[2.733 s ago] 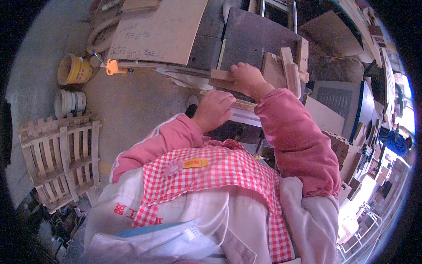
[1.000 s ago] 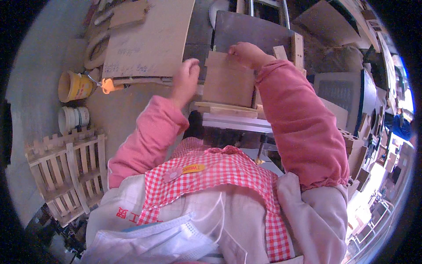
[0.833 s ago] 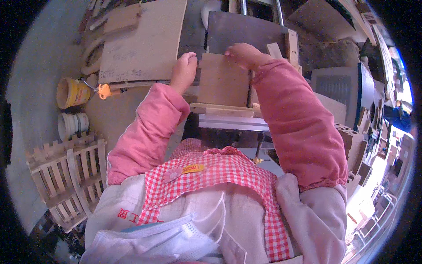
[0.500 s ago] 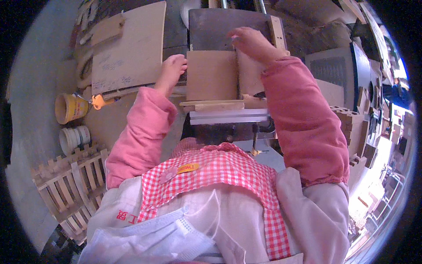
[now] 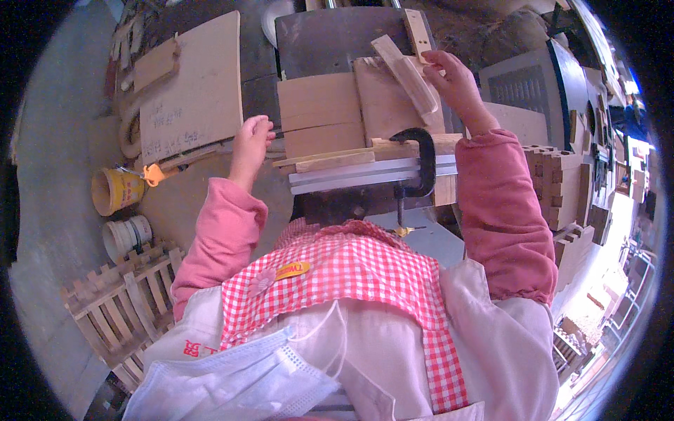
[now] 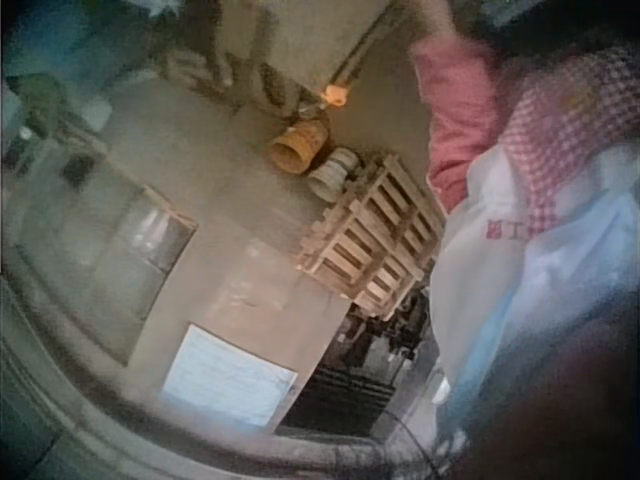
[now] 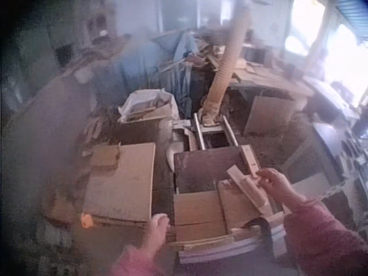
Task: The person assembles small wooden pieces into interlocking structures using a jig on a workbench. They repeatedly place pieces into the jig, press them together, and stack the completed units. A coworker occasionally hands over additional pieces.
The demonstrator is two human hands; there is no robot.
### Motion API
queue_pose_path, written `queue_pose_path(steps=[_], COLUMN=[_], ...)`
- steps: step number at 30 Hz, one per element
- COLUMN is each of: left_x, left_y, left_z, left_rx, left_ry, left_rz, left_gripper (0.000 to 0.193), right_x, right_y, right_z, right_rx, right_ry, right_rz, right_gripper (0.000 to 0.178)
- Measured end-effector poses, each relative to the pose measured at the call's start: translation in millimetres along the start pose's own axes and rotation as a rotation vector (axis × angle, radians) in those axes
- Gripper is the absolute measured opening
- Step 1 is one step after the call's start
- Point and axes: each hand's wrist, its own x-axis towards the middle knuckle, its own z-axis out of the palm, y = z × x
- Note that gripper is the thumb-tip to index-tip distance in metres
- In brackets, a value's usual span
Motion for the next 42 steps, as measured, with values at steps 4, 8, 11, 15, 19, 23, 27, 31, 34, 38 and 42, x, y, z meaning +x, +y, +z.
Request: queue_pose_path(steps=[4, 8, 11, 15, 19, 23, 27, 31, 34, 38, 42], left_x=[6.5, 17.2, 45.8, 64.8, 60.7, 50.6, 22.4, -16.7, -24.8, -31.9, -26.9], left_y=[-2.1, 2.2, 15.5, 22.4, 17.8, 17.4, 17.9, 11.7, 7.7, -3.4, -12.2], left_z=[9.5, 2.3, 8.4, 24.2, 11.7, 8.8, 3.2, 2.3, 7.3, 1.1, -4.5], left_rx=[0.153, 0.289, 0.248, 0.345, 0.043, -0.029, -0.139, -0.032, -0.183, -0.077, -0.083], left_ry=[-0.020, 0.024, 0.176, 0.141, -0.020, -0.076, -0.050, -0.118, -0.094, -0.204, -0.161], left_rz=[0.057, 0.102, 0.209, 0.172, -0.025, -0.020, -0.099, -0.181, -0.220, -0.232, -0.168], left_gripper=[0.037, 0.039, 0.037, 0.039, 0.042, 0.044, 0.043, 0.042, 0.042, 0.042, 0.039], right_x=[-4.1, -3.8, -1.0, 2.2, 2.2, 3.2, 5.0, 7.0, 7.5, 7.2, 8.1], right_y=[4.2, 2.8, 3.3, 6.4, 6.3, 2.3, -1.1, -1.7, -2.1, -3.9, -5.0], right_z=[6.1, 9.2, 13.0, 16.6, 18.1, 22.6, 25.6, 27.0, 27.9, 27.7, 31.1], right_rx=[-0.012, -0.046, -0.078, -0.179, -0.154, -0.193, -0.269, -0.299, -0.308, -0.311, -0.408], right_ry=[-0.015, -0.005, -0.009, -0.024, -0.052, -0.049, -0.075, -0.114, -0.115, -0.118, -0.114], right_rz=[0.020, 0.023, 0.066, 0.041, 0.060, 0.060, 0.039, 0.046, 0.050, 0.047, 0.050], right_gripper=[0.032, 0.038, 0.042, 0.046, 0.047, 0.050, 0.052, 0.052, 0.051, 0.050, 0.052])
